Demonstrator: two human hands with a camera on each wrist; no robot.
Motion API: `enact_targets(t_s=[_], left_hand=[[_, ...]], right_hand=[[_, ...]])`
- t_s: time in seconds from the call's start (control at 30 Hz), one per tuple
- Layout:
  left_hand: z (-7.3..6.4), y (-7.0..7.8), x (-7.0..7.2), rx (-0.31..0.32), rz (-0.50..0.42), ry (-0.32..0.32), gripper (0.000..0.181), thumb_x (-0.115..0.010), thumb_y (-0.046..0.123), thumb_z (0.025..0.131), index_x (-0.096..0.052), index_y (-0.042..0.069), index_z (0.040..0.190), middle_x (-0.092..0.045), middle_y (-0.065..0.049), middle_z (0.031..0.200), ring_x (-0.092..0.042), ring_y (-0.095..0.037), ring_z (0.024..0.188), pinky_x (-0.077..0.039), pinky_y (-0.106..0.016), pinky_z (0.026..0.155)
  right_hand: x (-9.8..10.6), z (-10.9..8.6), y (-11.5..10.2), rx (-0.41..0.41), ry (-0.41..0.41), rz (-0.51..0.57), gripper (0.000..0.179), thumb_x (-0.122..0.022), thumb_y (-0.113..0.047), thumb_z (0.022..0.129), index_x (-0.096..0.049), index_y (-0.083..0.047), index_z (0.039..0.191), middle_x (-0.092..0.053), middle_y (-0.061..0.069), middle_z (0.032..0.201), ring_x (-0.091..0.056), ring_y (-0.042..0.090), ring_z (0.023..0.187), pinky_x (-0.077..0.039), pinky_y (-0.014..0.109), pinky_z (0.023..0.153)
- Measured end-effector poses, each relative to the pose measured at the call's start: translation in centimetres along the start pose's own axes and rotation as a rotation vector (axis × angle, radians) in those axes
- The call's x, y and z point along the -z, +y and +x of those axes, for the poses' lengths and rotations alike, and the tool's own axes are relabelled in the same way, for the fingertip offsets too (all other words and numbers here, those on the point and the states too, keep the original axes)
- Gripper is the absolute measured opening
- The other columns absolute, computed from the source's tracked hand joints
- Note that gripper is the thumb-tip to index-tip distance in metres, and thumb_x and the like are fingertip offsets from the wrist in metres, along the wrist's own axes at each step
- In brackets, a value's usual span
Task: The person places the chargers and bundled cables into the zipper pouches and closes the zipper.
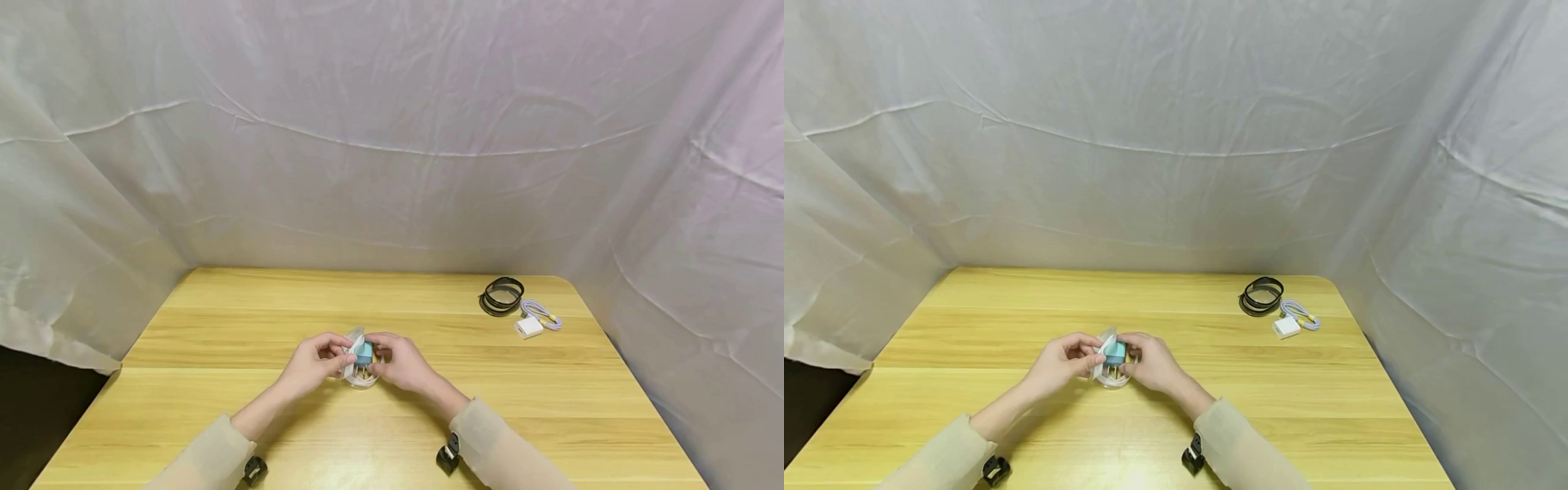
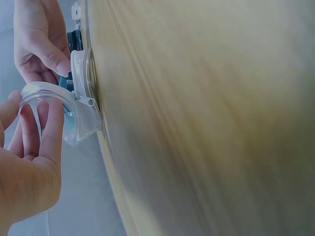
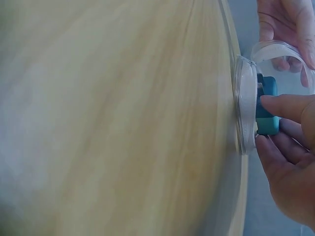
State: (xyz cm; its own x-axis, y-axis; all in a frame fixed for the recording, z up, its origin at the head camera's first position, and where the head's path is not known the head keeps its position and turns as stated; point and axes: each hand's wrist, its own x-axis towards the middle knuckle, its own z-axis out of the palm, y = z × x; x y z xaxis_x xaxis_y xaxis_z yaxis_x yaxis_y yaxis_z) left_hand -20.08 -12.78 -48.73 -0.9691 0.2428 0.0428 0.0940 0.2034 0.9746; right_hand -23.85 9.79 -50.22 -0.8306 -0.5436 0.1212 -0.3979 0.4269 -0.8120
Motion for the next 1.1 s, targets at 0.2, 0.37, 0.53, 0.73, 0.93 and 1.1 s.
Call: enact_targets(t_s=[0.2,0.37,0.53,0.73,0.93,1.1], left_hand=[[0.0,0.0,-0.2,-0.003,0.004,0.006,0.027,-0.078,0.008,0.092,-0.069,-0.004,0.115,-0.066,-0.010,0.090,-0.063,-0.020,0.079,-0.065,-0.044,0.071],[0.1,0.0,-0.2,-0.014,0.019,0.009,0.027,-0.078,0.008,0.092,-0.069,-0.004,0.114,-0.067,-0.010,0.090,-0.063,-0.020,0.079,-0.065,-0.043,0.071],[0.1,0.1,-0.3,-0.025,0.049,0.016,0.026,-0.079,0.009,0.092,-0.070,-0.003,0.113,-0.067,-0.010,0.090,-0.063,-0.021,0.082,-0.064,-0.035,0.069],[0.4,0.2,-0.7,-0.058,0.134,0.020,0.023,-0.080,0.014,0.092,-0.073,0.003,0.110,-0.067,-0.005,0.090,-0.062,-0.020,0.086,-0.057,-0.024,0.071],[0.8,0.3,-1.3,-0.065,0.170,-0.002,0.021,-0.079,0.015,0.092,-0.075,0.005,0.109,-0.066,-0.002,0.088,-0.061,-0.019,0.085,-0.056,-0.025,0.071],[1.0,0.3,-1.7,-0.063,0.201,-0.016,0.021,-0.080,0.016,0.092,-0.075,0.006,0.110,-0.067,-0.001,0.090,-0.062,-0.018,0.086,-0.056,-0.026,0.073]], right_hand=[[0.2,-0.3,0.1,-0.023,0.015,0.090,0.058,-0.077,0.008,0.086,-0.059,0.004,0.140,-0.060,0.021,0.142,-0.065,0.038,0.123,-0.055,0.036,0.103],[0.5,-0.7,0.0,-0.004,0.036,0.101,0.055,-0.077,0.007,0.087,-0.060,0.004,0.139,-0.063,0.021,0.139,-0.065,0.037,0.123,-0.055,0.038,0.104],[0.7,-1.0,0.2,-0.011,0.058,0.097,0.053,-0.076,0.006,0.088,-0.061,0.002,0.139,-0.064,0.021,0.137,-0.065,0.037,0.122,-0.055,0.039,0.104],[0.9,-1.3,0.5,-0.059,0.071,0.123,0.046,-0.072,-0.003,0.094,-0.061,0.001,0.139,-0.065,0.022,0.136,-0.066,0.038,0.121,-0.055,0.042,0.104],[1.0,-1.6,0.9,-0.080,0.063,0.134,0.044,-0.069,-0.008,0.097,-0.061,0.001,0.140,-0.064,0.019,0.139,-0.065,0.036,0.124,-0.053,0.046,0.107],[1.2,-1.7,0.8,-0.088,0.059,0.146,0.044,-0.069,-0.010,0.099,-0.061,0.000,0.141,-0.065,0.017,0.139,-0.065,0.035,0.124,-0.053,0.046,0.107]])
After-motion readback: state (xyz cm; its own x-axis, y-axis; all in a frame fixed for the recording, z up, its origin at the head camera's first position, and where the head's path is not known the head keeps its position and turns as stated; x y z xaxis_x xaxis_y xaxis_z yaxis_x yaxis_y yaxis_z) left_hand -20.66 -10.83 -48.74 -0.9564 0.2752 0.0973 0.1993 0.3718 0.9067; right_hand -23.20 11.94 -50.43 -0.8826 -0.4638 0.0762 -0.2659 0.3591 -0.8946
